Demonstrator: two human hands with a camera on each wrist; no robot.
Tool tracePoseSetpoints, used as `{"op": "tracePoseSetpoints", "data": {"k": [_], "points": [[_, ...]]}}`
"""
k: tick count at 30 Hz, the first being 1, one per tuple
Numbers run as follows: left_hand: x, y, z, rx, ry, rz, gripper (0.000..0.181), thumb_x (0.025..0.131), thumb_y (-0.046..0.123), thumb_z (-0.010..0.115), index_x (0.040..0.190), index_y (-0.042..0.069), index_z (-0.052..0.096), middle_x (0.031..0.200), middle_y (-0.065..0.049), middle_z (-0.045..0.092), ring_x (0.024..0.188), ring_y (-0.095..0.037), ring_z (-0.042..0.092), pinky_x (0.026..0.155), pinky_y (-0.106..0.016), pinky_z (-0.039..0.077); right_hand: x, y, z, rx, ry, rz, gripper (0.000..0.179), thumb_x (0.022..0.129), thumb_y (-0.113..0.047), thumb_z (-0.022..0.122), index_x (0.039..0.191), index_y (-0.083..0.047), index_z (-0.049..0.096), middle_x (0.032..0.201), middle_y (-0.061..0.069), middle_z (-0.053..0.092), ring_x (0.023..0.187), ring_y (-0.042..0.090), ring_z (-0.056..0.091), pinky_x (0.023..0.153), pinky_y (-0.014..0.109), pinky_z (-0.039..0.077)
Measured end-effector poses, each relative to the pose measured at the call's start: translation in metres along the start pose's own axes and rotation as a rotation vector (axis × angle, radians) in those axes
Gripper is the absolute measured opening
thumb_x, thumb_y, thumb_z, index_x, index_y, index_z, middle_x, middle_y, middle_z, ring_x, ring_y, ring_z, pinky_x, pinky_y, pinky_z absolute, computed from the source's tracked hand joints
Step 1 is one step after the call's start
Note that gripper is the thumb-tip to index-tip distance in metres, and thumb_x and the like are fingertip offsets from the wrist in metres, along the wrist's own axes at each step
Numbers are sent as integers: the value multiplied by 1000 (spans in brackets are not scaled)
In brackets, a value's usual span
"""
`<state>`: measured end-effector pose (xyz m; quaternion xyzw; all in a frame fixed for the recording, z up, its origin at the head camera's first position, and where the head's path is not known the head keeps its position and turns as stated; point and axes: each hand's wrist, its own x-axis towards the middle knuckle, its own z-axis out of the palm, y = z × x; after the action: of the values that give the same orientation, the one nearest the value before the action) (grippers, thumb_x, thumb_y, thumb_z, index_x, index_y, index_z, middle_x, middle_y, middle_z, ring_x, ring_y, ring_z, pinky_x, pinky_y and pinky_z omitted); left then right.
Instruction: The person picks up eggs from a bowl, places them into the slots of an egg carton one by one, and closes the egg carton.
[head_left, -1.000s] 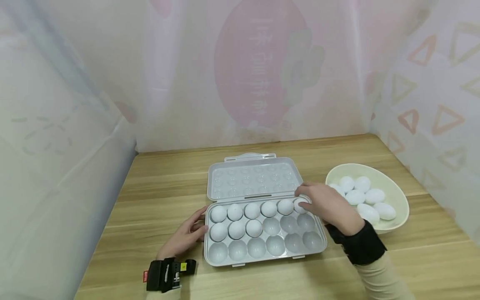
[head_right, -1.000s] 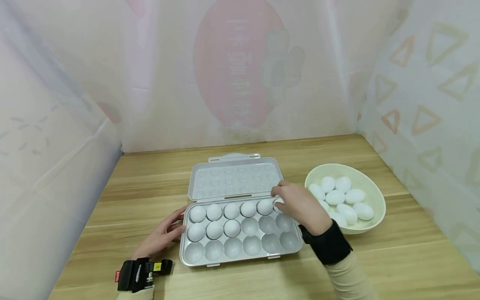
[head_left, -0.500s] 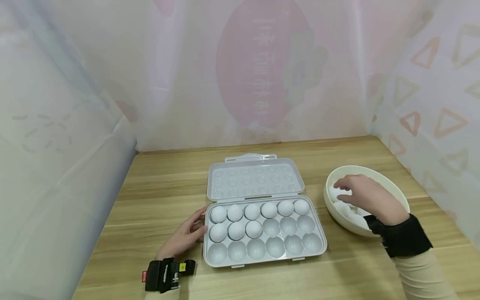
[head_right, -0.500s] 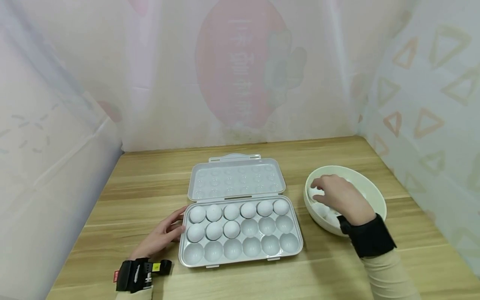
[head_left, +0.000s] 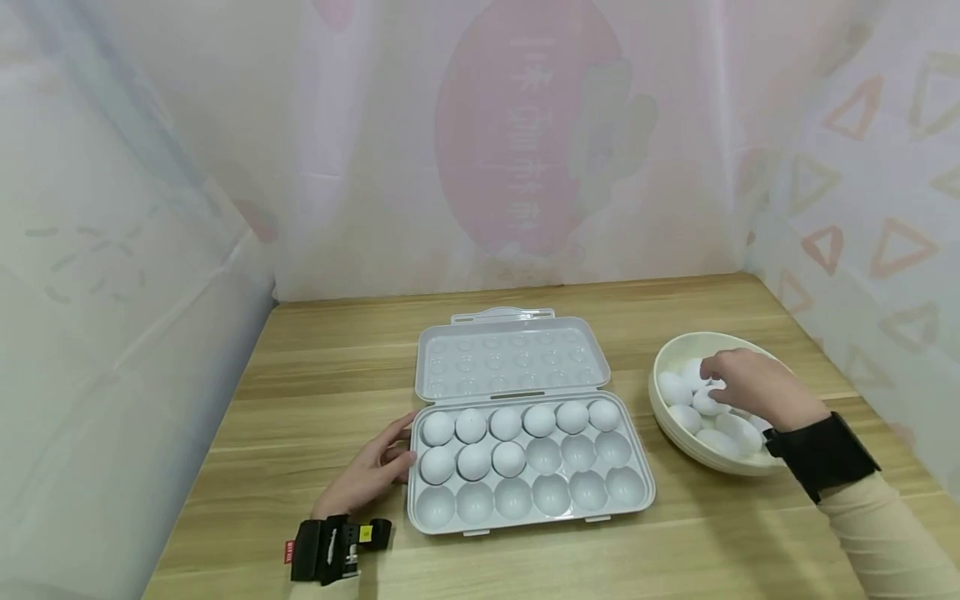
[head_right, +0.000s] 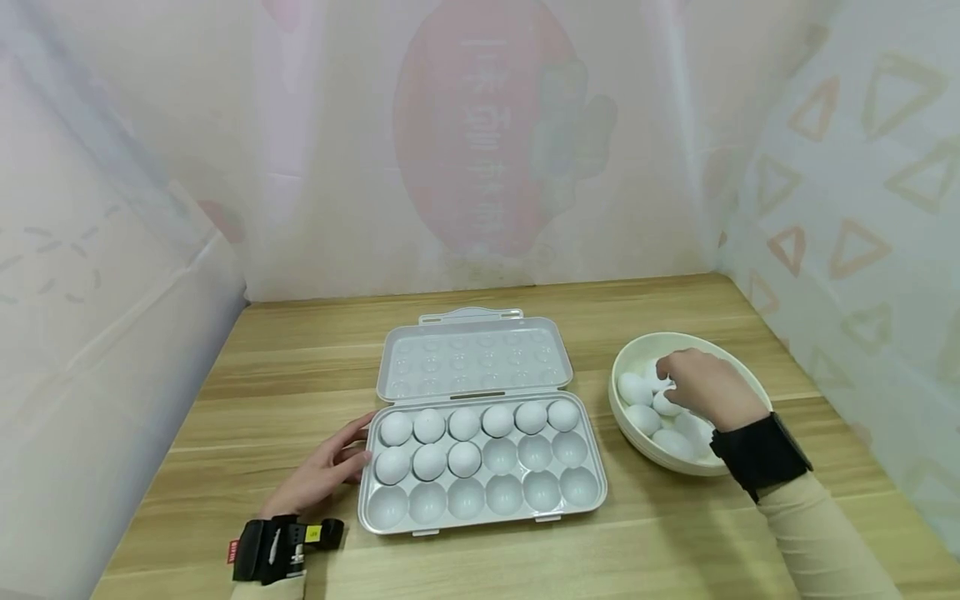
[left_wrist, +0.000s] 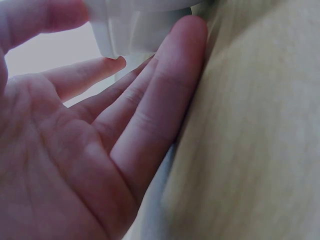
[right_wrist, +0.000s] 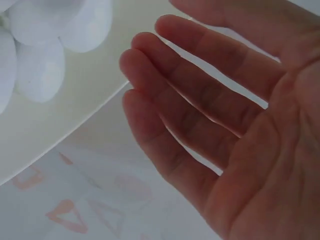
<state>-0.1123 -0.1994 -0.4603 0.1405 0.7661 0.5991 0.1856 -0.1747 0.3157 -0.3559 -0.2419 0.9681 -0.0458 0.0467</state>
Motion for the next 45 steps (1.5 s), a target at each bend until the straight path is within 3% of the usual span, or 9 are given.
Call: {"op": "tracePoseSetpoints", "data": {"k": [4,8,12,15,19,24,28,45], "points": [[0,1,1,-2,0,-9,58,95,16,49,146,16,21,139,-31,34,116,-45,45,83,-39,53,5,4,6,-38,-58,-65,17,65,-2,69,79,-10,66,81,6,67,72,19,58,65,39,50],[1,0,2,-7,-1,-21,58,95,16,49,146,17,21,138,-31,34,117,-44,45,83,-40,53,10,4,14,-65,-106,-72,22,63,-1,69,83,-9,67,81,6,63,70,17,52,61,38,48],[2,0,2,-1,-2,-28,58,95,17,49,146,18,21,138,-30,34,117,-44,45,84,-41,53,11,6,22,-85,-85,-75,19,60,0,69,75,-11,64,73,0,56,66,17,47,57,37,44],[3,1,2,16,2,-33,58,95,19,50,145,18,22,139,-30,34,117,-44,45,84,-42,52,10,8,28,-85,-55,-65,18,60,1,63,63,-15,54,66,-2,46,61,16,39,52,32,35],[3,1,2,23,8,-41,58,95,20,50,145,19,22,140,-29,33,117,-43,45,84,-42,52,9,10,34,-68,-44,-31,22,63,1,56,58,-17,45,63,-3,40,59,16,33,50,30,27],[3,2,2,6,6,-43,58,95,20,50,146,19,21,139,-30,33,116,-43,46,82,-40,53,7,11,40,-72,-56,-6,19,66,2,57,64,-16,52,65,-2,47,59,17,40,47,33,34],[2,2,2,3,3,-32,58,95,18,50,146,18,21,139,-30,33,115,-43,47,81,-39,54,6,12,44,-93,-41,-8,21,61,2,61,66,-15,51,67,-1,50,59,19,43,45,35,36],[-1,3,2,5,19,-34,58,95,16,49,146,17,21,139,-29,34,115,-43,47,81,-39,54,4,11,35,-173,47,-80,26,58,-2,68,75,-9,50,63,0,45,53,17,45,42,35,37]]}}
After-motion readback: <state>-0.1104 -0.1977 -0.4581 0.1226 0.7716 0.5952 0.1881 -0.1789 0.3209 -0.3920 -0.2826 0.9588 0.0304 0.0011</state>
